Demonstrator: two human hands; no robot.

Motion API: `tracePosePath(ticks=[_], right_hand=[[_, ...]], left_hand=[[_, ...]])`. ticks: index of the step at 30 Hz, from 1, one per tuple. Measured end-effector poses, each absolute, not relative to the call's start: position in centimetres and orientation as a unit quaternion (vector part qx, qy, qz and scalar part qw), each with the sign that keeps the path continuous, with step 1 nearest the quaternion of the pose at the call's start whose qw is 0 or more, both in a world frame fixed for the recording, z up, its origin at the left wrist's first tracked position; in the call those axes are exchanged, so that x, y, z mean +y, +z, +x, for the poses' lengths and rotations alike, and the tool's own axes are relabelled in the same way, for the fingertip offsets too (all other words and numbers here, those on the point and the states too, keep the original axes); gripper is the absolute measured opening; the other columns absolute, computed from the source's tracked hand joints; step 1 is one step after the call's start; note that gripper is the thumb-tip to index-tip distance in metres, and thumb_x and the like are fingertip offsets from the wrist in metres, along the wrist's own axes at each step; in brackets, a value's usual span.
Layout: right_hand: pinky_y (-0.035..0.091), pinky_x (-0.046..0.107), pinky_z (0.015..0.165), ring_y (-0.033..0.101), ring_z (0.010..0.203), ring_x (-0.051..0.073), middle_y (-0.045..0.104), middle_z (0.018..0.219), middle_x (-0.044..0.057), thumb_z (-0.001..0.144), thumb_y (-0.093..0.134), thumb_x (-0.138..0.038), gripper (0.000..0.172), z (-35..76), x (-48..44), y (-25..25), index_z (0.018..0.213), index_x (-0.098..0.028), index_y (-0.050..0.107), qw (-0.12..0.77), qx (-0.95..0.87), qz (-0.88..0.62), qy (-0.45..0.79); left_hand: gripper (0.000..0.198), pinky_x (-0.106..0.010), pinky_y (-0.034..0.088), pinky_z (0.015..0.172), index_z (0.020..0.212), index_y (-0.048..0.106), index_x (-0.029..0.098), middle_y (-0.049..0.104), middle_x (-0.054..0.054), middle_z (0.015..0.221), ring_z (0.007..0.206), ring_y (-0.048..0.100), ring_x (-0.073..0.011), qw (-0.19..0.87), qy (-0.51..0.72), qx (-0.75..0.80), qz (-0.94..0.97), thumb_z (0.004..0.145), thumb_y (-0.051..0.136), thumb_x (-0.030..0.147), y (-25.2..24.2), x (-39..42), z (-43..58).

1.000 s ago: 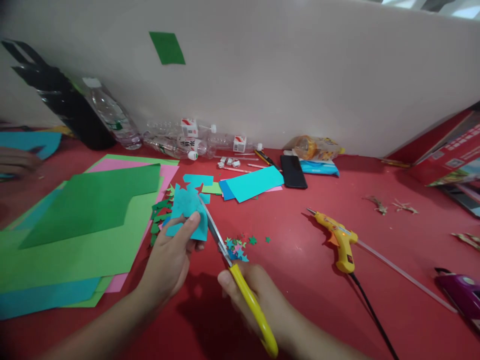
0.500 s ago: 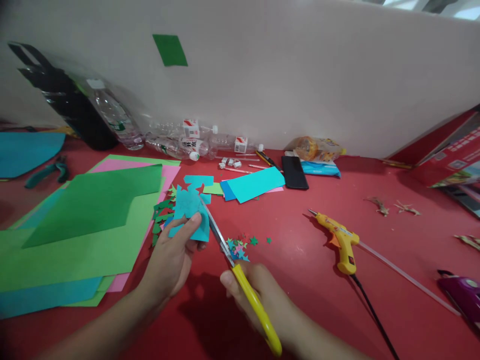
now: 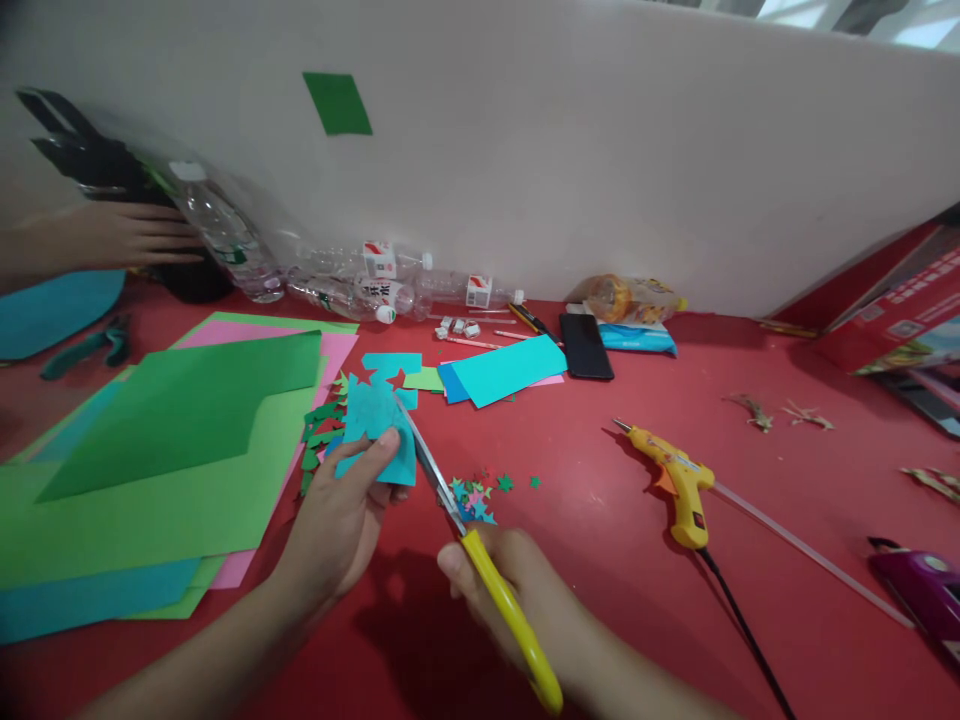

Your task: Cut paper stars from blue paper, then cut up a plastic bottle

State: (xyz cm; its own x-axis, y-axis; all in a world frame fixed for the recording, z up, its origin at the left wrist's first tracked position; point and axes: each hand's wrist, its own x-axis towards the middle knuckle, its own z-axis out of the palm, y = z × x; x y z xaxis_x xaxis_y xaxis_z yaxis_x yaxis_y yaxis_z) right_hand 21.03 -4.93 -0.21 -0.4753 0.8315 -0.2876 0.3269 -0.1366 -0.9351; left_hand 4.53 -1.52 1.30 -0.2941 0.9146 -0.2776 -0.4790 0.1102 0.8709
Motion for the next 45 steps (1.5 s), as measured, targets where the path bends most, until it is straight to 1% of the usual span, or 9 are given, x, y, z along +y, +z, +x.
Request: tracePosePath(ticks=[12,18,22,26,29,31,36,41,45], right_hand=[[0.025,0.021,0.040,0.032,0.045,0.008,0.035,0.052,-0.006,0.084,0.034,-0.081,0.063,21.3,-4.9,-0.4,0.068,-0.021,0.044,0.214,-0.624,-0.461,0.594],[0.022,0.023,0.042,0.031,0.047,0.009,0.034,0.052,-0.005,0.084,0.033,-0.080,0.063,21.6,-4.4,-0.1,0.063,-0.021,0.042,0.204,-0.651,-0.461,0.567],[0.019,0.023,0.041,0.029,0.045,0.009,0.032,0.050,-0.006,0.083,0.032,-0.081,0.063,21.8,-4.2,0.2,0.063,-0.021,0.041,0.213,-0.659,-0.451,0.562],[0.017,0.022,0.040,0.026,0.043,0.008,0.028,0.048,-0.008,0.084,0.034,-0.080,0.061,22.0,-3.8,0.1,0.065,-0.022,0.038,0.209,-0.649,-0.451,0.575],[0.017,0.022,0.040,0.026,0.042,0.007,0.027,0.048,-0.009,0.083,0.036,-0.080,0.061,22.0,-3.7,-0.1,0.065,-0.022,0.038,0.207,-0.639,-0.455,0.585],[0.018,0.021,0.039,0.025,0.041,0.006,0.027,0.048,-0.010,0.082,0.038,-0.080,0.060,21.9,-3.7,-0.3,0.066,-0.022,0.039,0.209,-0.623,-0.460,0.597],[0.017,0.020,0.037,0.024,0.038,0.005,0.029,0.048,-0.010,0.081,0.040,-0.080,0.060,21.7,-3.9,-0.6,0.067,-0.021,0.040,0.222,-0.587,-0.473,0.619],[0.016,0.020,0.034,0.022,0.036,0.004,0.026,0.045,-0.012,0.074,0.041,-0.086,0.064,21.3,-3.8,-1.0,0.064,-0.022,0.038,0.235,-0.568,-0.474,0.631],[0.018,0.019,0.033,0.022,0.035,0.004,0.026,0.044,-0.012,0.074,0.042,-0.086,0.064,20.9,-4.2,-0.9,0.063,-0.023,0.037,0.237,-0.551,-0.479,0.641]], left_hand=[[0.035,-0.024,0.045,0.052,0.071,0.060,0.017,0.062,0.005,0.059,0.048,0.054,-0.0089,0.556,0.635,0.491,0.216,0.061,0.084,0.040,1.6,-1.6,4.6],[0.037,-0.021,0.045,0.047,0.073,0.060,0.017,0.063,0.005,0.059,0.048,0.054,-0.0083,0.547,0.643,0.499,0.198,0.055,0.087,0.036,2.0,-1.2,4.2],[0.036,-0.018,0.043,0.044,0.064,0.058,0.016,0.059,0.006,0.057,0.046,0.050,-0.0057,0.547,0.660,0.464,0.222,0.053,0.088,0.031,2.5,-0.6,3.7],[0.030,-0.016,0.041,0.043,0.061,0.057,0.015,0.055,0.006,0.055,0.047,0.046,-0.0047,0.555,0.658,0.431,0.271,0.057,0.085,0.027,2.6,0.1,2.9],[0.026,-0.016,0.040,0.043,0.064,0.059,0.016,0.056,0.005,0.054,0.046,0.047,-0.0056,0.560,0.648,0.436,0.278,0.063,0.081,0.028,2.2,0.4,2.3],[0.023,-0.016,0.042,0.045,0.069,0.062,0.015,0.060,0.002,0.057,0.048,0.051,-0.0067,0.588,0.628,0.437,0.264,0.068,0.078,0.031,1.9,0.4,2.0],[0.025,-0.019,0.045,0.046,0.075,0.068,0.012,0.068,-0.004,0.065,0.049,0.058,-0.0095,0.724,0.515,0.370,0.271,0.075,0.072,0.036,1.4,0.2,2.0],[0.015,-0.020,0.047,0.050,0.074,0.068,0.015,0.069,-0.003,0.065,0.053,0.061,-0.0104,0.646,0.589,0.384,0.298,0.077,0.072,0.028,1.5,0.2,2.3],[0.015,-0.023,0.050,0.055,0.072,0.066,0.016,0.070,-0.002,0.069,0.056,0.062,-0.0114,0.565,0.626,0.403,0.355,0.082,0.067,0.028,1.2,0.1,2.5]])
